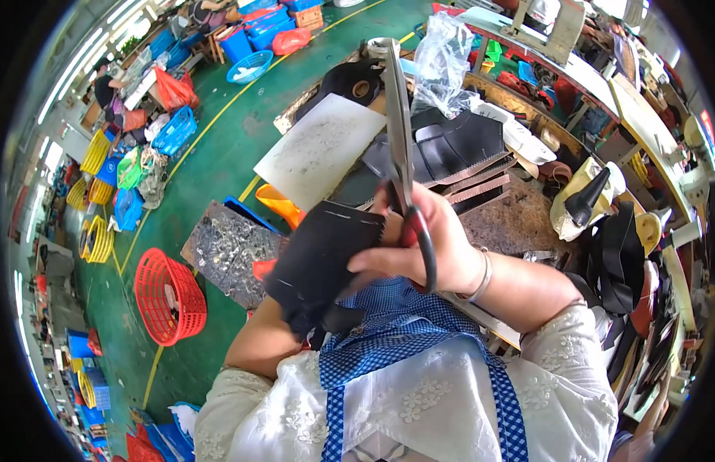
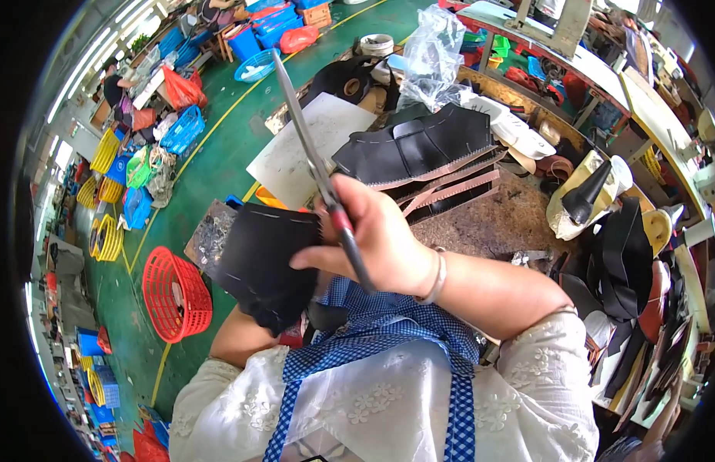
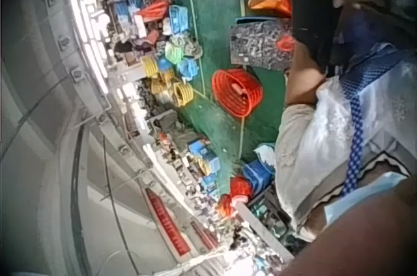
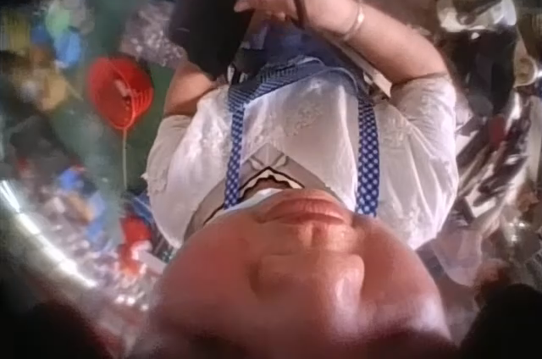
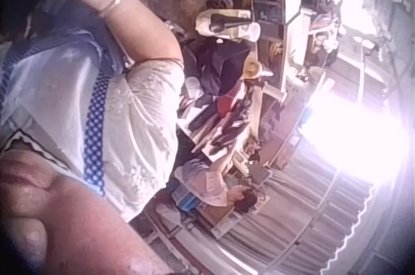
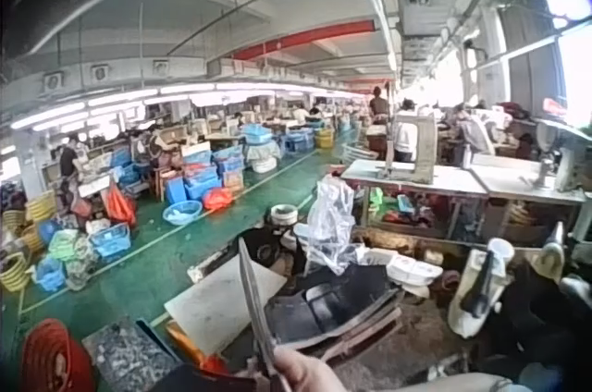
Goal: Trimming excess material from shoe components using scissors.
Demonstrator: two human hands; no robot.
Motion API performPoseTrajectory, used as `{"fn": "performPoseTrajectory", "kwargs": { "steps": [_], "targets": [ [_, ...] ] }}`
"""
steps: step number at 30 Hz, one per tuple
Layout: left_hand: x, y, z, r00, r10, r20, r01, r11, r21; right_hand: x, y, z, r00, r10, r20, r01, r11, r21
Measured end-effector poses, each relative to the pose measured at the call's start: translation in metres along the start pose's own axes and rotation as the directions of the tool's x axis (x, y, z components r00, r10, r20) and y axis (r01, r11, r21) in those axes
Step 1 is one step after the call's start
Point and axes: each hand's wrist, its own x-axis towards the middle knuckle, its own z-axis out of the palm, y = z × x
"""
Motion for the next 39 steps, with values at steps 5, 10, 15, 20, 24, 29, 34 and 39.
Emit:
{"fn": "performPoseTrajectory", "kwargs": {
  "steps": [5,10,15,20,24,29,34,39],
  "targets": [
    [-0.030,-0.184,-0.027,0.968,-0.059,0.245,0.092,0.988,-0.124,0.022,-0.054,0.009,0.887,-0.312,-0.340,0.307,0.949,-0.070],
    [-0.123,-0.131,-0.009,0.998,0.004,-0.055,-0.025,0.924,-0.382,0.052,-0.050,-0.031,0.751,-0.321,-0.577,0.304,0.944,-0.130],
    [-0.090,-0.056,-0.036,0.969,0.107,-0.224,-0.200,0.871,-0.449,0.086,0.005,-0.116,0.631,-0.221,-0.744,0.424,0.901,0.091],
    [-0.017,-0.050,-0.022,0.991,-0.077,-0.107,-0.015,0.741,-0.672,0.066,0.106,-0.227,0.456,-0.216,-0.863,-0.211,0.916,-0.340],
    [-0.010,-0.060,-0.027,0.999,-0.032,-0.033,-0.002,0.680,-0.733,-0.007,0.071,-0.175,0.756,0.063,-0.652,-0.197,0.971,-0.135],
    [-0.004,-0.069,-0.034,1.000,0.009,-0.009,-0.013,0.676,-0.736,-0.061,0.047,-0.105,0.818,0.486,0.309,-0.414,0.869,-0.271],
    [-0.006,-0.073,-0.032,1.000,-0.009,-0.008,0.000,0.668,-0.744,-0.050,0.090,-0.089,0.774,0.570,0.275,-0.451,0.802,-0.392],
    [-0.008,-0.081,-0.033,1.000,-0.004,0.019,0.017,0.664,-0.747,-0.030,0.076,-0.073,0.773,0.606,0.189,-0.517,0.774,-0.367]
  ]
}}
